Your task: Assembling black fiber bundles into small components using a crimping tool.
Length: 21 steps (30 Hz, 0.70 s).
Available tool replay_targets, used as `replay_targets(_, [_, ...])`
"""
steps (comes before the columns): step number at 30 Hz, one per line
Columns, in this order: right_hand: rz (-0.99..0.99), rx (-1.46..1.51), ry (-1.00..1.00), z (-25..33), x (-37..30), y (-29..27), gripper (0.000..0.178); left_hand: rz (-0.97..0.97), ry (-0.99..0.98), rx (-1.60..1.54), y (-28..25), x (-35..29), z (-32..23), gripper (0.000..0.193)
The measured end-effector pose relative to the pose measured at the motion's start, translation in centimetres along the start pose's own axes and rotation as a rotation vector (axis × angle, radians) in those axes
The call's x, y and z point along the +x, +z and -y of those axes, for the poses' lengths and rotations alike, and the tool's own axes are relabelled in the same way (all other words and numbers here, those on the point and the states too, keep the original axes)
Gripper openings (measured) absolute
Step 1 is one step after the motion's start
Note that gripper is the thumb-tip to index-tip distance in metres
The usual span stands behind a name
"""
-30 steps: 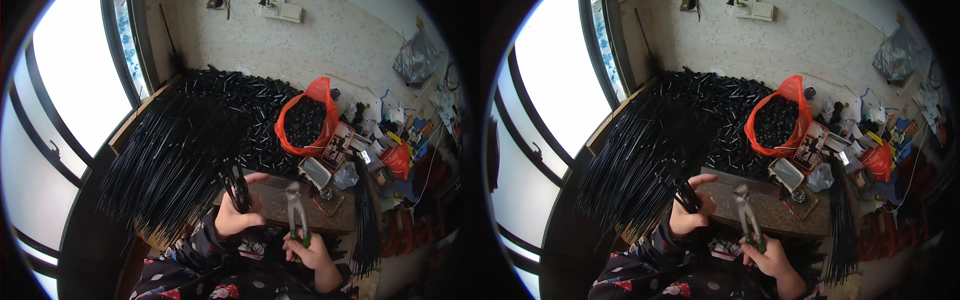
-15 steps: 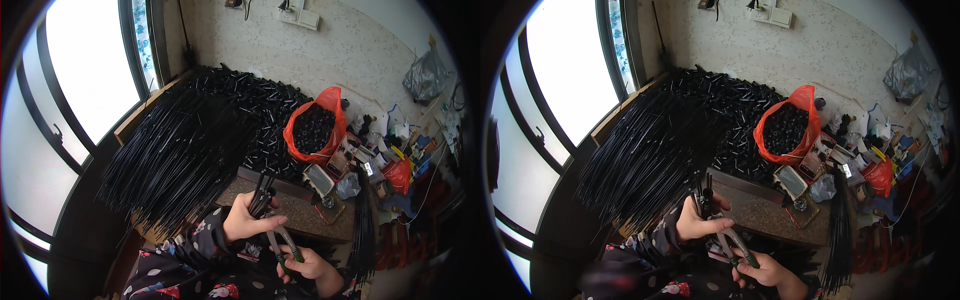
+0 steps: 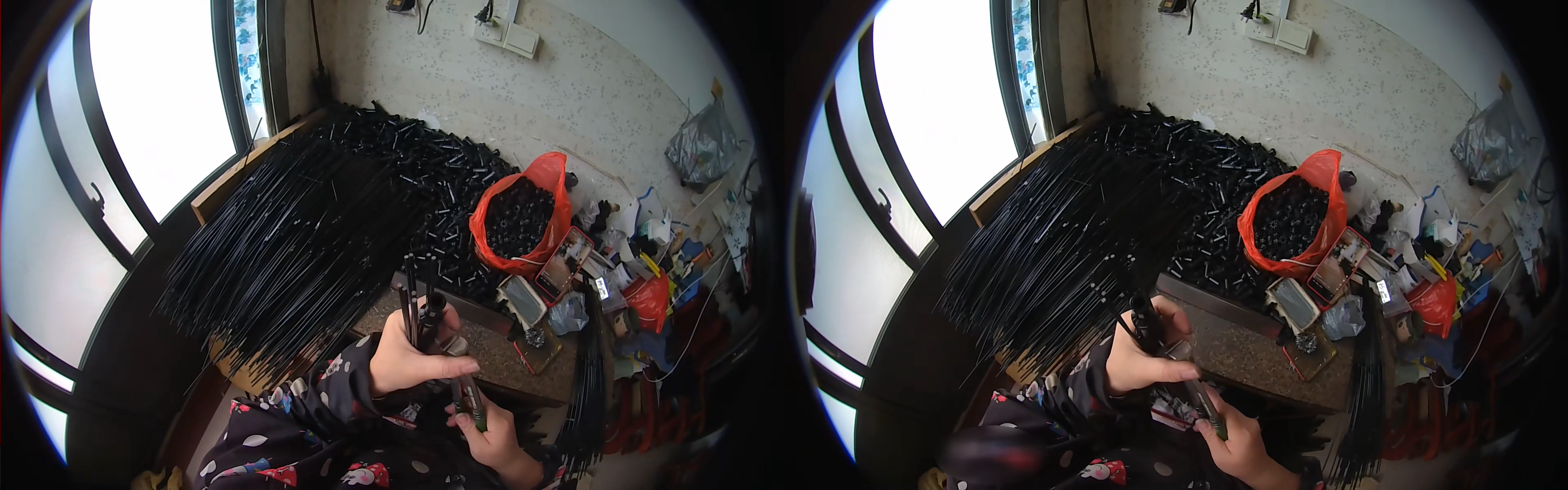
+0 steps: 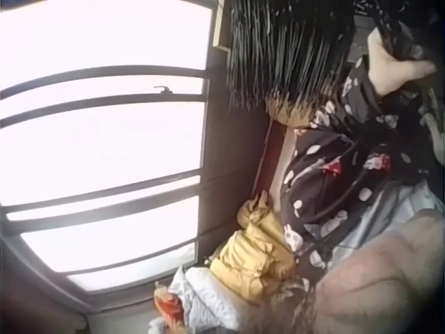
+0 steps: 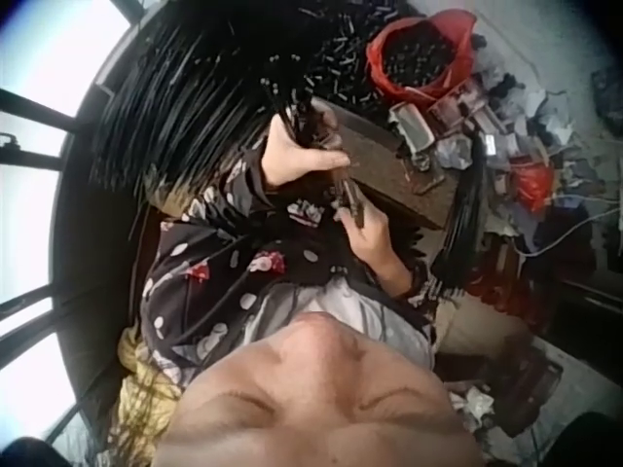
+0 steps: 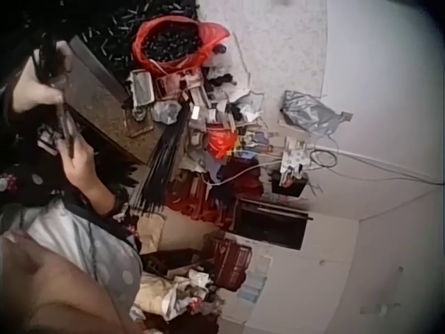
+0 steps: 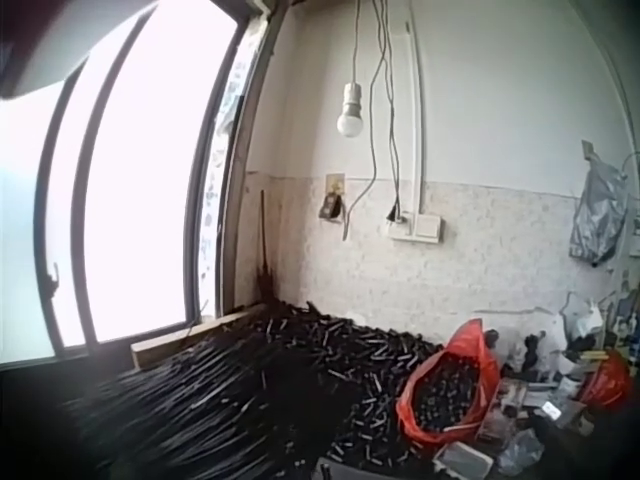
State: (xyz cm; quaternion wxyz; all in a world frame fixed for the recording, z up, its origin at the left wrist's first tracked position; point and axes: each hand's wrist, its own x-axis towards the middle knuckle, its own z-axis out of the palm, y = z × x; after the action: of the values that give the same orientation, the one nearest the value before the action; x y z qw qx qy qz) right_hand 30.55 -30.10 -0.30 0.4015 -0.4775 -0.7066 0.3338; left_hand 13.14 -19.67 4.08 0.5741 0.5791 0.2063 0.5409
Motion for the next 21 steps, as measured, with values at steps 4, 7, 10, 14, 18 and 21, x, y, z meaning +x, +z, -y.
replay_targets(4, [-0.002,-0.155,0.053,1.7,0.6,1.0,0.039,-0.090,0.089,0.071,-0.2,-0.3,0.3,0.028])
replay_targets(7, [-0.018,-0.029,0.158,1.1,-0.6,2.1,0.033,-0.117,0.041,0.060,0.4,-1.1,0.8,0.027])
replay_targets(10, [0.015,0.060,0.222,1.1,-0.6,1.4,0.034,-0.053,-0.003,0.097,0.1,-1.0,0.3,0.028])
replay_targets(14, [-0.003,-0.080,0.206,-2.0,1.1,-2.8,0.035,0.018,-0.113,-0.140,0.7,0.1,0.3,0.036])
replay_targets(18, [-0.210,-0.461,0.352,-7.7,1.3,-4.3,0.039,0.091,-0.068,0.112,-1.6,-1.2,1.5,0.025])
replay_targets(21, [-0.189,-0.836,0.503,-12.7,-0.5,-3.9,0.042,0.030,-0.040,0.225,-2.2,-2.2,2.7,0.015])
